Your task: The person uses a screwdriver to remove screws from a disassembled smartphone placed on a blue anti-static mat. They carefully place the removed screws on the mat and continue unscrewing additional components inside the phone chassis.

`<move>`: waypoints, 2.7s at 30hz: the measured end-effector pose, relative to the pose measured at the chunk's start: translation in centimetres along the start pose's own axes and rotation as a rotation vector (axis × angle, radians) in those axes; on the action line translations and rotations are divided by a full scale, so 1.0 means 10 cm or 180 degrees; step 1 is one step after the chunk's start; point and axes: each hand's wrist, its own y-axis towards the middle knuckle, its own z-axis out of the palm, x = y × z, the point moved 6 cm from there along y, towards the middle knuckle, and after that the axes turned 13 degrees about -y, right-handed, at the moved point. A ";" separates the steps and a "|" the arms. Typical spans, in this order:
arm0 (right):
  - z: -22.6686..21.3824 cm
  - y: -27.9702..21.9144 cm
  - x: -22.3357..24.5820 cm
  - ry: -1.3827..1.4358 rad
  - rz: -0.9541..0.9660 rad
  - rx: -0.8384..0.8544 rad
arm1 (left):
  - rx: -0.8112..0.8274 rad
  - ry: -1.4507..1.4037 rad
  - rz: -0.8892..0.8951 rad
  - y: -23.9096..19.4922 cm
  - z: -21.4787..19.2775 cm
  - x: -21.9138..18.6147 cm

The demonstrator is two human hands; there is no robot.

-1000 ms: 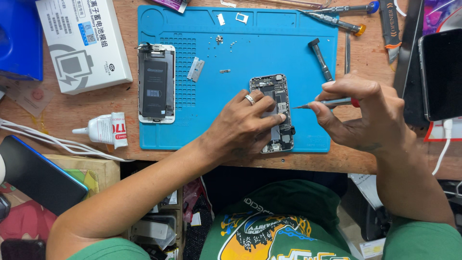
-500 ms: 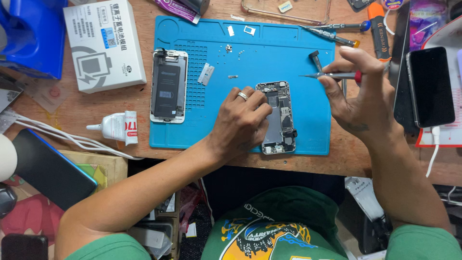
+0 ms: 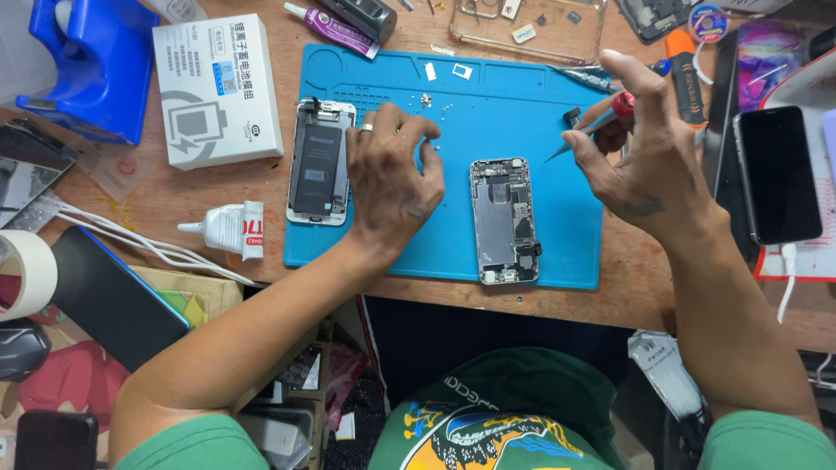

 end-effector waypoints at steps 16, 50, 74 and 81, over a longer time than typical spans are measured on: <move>-0.04 -0.18 -0.15 -0.0025 -0.0068 -0.0143 | 0.0563 -0.0033 -0.0096 0.06 0.03 0.07; 0.31 -0.10 0.13 -0.0883 0.0273 0.1072 | 0.0772 -0.0217 0.0684 -0.37 0.25 -0.35; 0.87 0.86 0.44 -0.0617 -0.0593 0.0460 | 0.0908 -0.0737 0.1340 -0.44 0.26 -0.46; 1.11 1.01 0.43 -0.0738 -0.0745 0.0407 | 0.0967 -0.0752 0.1405 -0.45 0.29 -0.44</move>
